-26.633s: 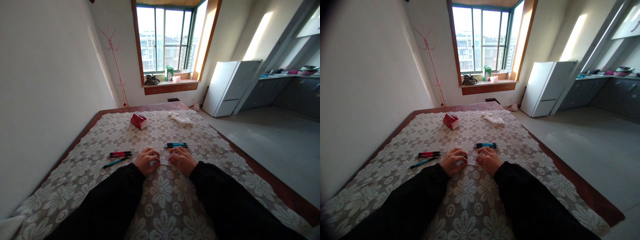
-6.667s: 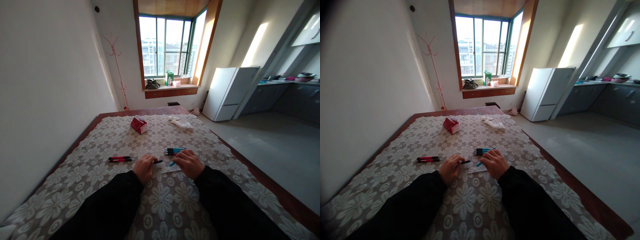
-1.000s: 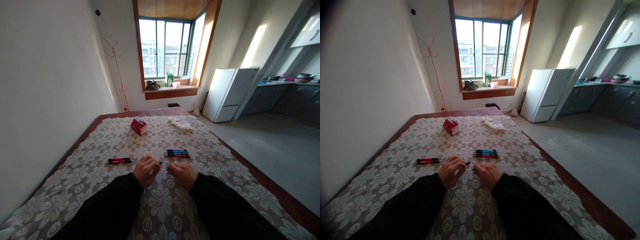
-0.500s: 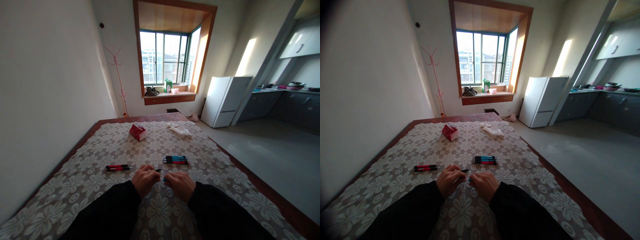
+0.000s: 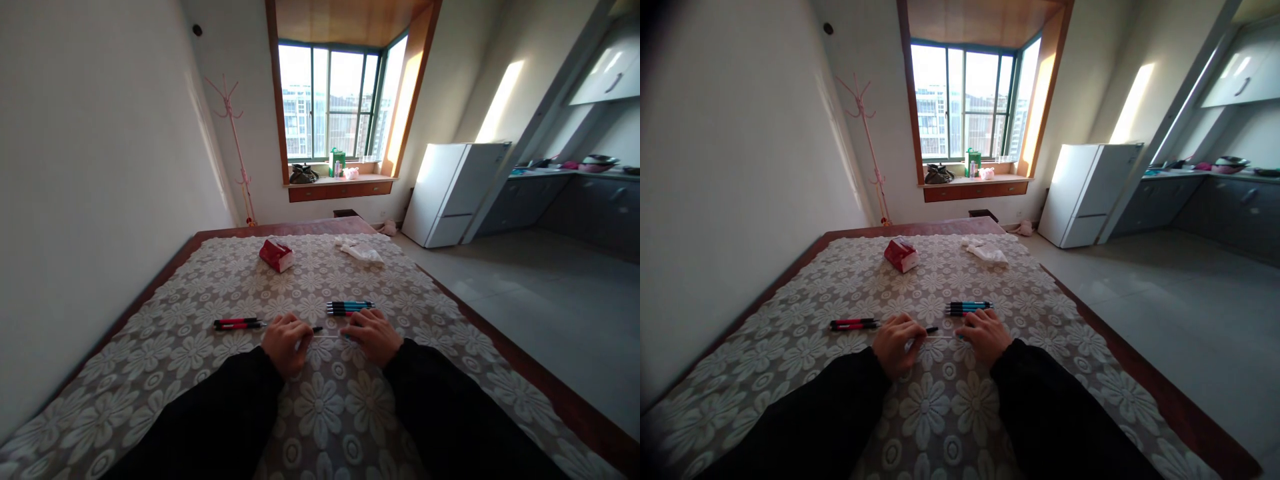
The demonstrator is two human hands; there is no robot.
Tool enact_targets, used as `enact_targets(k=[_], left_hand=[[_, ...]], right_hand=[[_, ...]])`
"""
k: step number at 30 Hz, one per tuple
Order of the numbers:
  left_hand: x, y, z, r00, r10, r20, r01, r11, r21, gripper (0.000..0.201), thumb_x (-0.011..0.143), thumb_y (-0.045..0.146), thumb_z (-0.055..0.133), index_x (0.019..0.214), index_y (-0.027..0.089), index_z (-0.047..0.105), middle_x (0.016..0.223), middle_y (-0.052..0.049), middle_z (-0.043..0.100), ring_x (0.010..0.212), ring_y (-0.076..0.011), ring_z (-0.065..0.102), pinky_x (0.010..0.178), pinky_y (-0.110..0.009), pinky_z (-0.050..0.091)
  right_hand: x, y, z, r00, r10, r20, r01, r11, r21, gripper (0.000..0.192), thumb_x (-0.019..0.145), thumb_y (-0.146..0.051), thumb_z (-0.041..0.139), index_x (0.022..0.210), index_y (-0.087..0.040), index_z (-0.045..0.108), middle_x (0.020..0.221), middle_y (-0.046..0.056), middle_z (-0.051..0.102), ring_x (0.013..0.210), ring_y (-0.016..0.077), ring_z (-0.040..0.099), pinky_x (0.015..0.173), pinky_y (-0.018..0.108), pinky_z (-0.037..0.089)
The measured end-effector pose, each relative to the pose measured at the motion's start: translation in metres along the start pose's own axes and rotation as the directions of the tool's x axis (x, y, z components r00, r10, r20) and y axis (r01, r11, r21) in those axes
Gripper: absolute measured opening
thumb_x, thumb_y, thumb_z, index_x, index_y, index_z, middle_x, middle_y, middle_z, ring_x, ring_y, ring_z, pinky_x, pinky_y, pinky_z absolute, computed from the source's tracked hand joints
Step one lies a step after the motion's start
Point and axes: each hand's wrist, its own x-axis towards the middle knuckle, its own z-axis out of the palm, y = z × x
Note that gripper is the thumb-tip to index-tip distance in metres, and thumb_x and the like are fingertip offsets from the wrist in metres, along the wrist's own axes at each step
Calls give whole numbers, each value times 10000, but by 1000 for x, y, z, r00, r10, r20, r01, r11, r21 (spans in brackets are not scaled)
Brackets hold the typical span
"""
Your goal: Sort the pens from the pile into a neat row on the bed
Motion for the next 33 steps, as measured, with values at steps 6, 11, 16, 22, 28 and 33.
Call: enact_targets(k=[6, 11, 16, 22, 28, 33], left_hand=[[-1, -1, 1, 999, 33, -25, -34, 999, -11, 119, 904, 183, 572, 862, 214, 680, 820, -27, 729, 821, -219, 613, 753, -393, 448], [-1, -1, 2, 993, 108, -46, -109, 994, -23, 133, 939, 219, 574, 872, 227, 688, 779, -13, 722, 781, -209, 605, 717, -371, 440], [-1, 0, 2, 993, 96, -75, -98, 995, -32, 128, 938, 213, 579, 877, 228, 690, 767, -9, 718, 766, -201, 611, 716, -365, 439], [0, 1, -1, 993, 88, -74, -91, 995, -37, 144, 934, 205, 563, 864, 219, 688, 769, -24, 716, 774, -201, 611, 720, -361, 446], [-1, -2, 2, 991, 121, -62, -123, 992, -32, 148, 948, 216, 567, 883, 223, 699, 758, -19, 719, 758, -195, 614, 707, -355, 456], [-1, -1, 1, 991, 93, -99, -96, 995, -28, 144, 935, 206, 574, 876, 221, 705, 751, -23, 706, 755, -195, 624, 709, -360, 461]], right_hand=[[-1, 0, 1, 998, -56, -39, 56, 998, 1, 284, 973, -169, 541, 1133, -310, 730, 1109, 49, 703, 1103, 243, 587, 1005, 449, 347], [1, -4, 4, 995, -64, -77, 71, 993, 91, 250, 967, -194, 578, 1143, -290, 726, 1054, 42, 709, 1082, 228, 604, 981, 405, 397], [1, -7, 6, 989, -96, -109, 112, 982, 154, 246, 973, -189, 555, 1139, -267, 718, 1032, 47, 712, 1040, 221, 620, 964, 388, 427], [1, -4, 10, 988, -41, -150, 66, 983, 169, 234, 976, -171, 523, 1103, -237, 708, 1046, 58, 709, 1022, 210, 635, 927, 360, 458], [0, -11, 8, 986, -115, -120, 132, 980, 150, 234, 974, -185, 540, 1140, -240, 696, 1033, 58, 706, 1004, 203, 629, 914, 347, 461], [1, -11, 11, 987, -98, -124, 115, 985, 132, 255, 974, -168, 519, 1138, -241, 700, 1039, 58, 710, 1006, 213, 630, 904, 362, 461]])
